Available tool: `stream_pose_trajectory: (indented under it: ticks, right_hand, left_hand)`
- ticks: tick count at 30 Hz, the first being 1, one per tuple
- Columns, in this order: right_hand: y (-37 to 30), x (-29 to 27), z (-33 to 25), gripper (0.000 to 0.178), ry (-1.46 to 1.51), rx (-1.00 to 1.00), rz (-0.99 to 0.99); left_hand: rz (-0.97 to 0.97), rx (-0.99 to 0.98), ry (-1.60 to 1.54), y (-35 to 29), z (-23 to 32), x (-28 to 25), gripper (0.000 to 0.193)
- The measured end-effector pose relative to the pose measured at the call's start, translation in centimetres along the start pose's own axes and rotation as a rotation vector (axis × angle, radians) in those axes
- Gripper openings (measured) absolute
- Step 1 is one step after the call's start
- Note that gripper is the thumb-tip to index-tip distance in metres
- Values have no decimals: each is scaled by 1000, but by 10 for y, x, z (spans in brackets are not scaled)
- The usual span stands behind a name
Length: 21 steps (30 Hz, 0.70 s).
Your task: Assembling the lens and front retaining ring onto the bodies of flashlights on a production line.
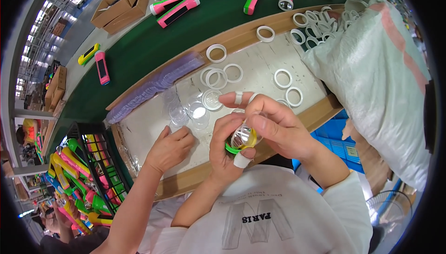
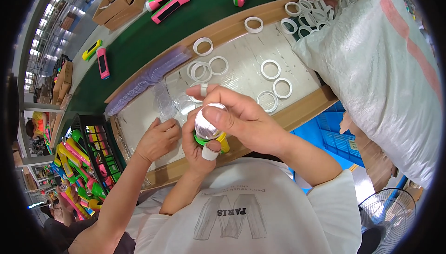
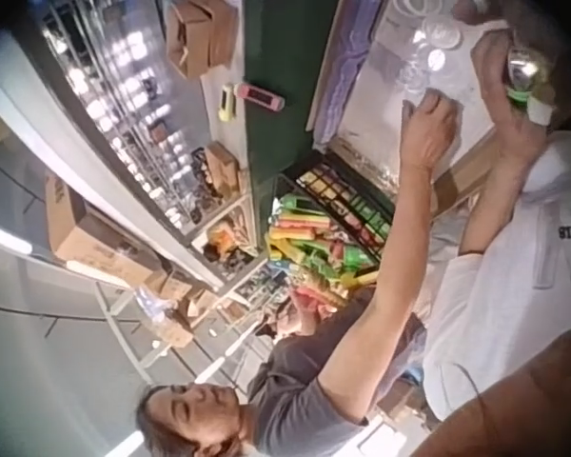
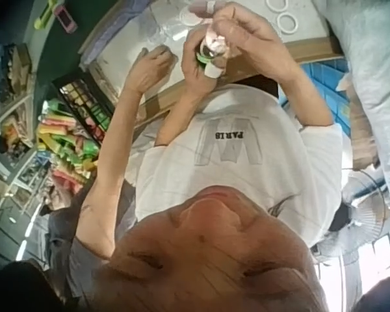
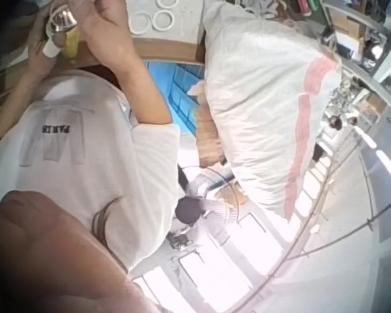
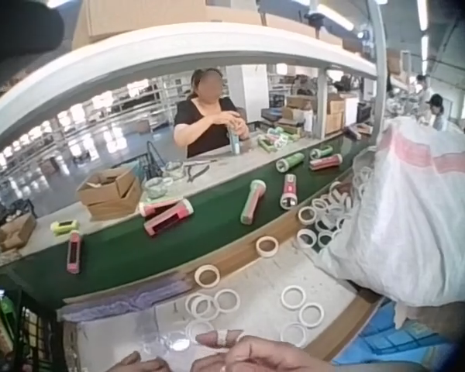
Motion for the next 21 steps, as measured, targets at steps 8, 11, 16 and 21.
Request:
stream_pose_trajectory:
  ticks: [8,11,16,21]
  right_hand:
    - [-3,-13,1,11,-1047,-701,199]
    - [7,-6,-4,10,-945,-572,229]
    - [15,-8,-19,16,-989,-222,176]
    - [-1,-15,1,19,-950,-224,218]
  left_hand:
    - [-108,-58,77,4,-3,4,71]
    - [-131,-163,46,3,-7,2,76]
    - [-8,-194,-69,3,3,1,72]
    - [-38,-73,102,6,6,-1,37]
Point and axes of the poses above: each hand's wrist, its own y-axis towards the middle knuckle, its own x-axis out of the palm, z = x × y, the point moved 2 cm from there along y, towards the middle knuckle, and after that the axes turned 9 degrees about z, right-handed, at the moved point
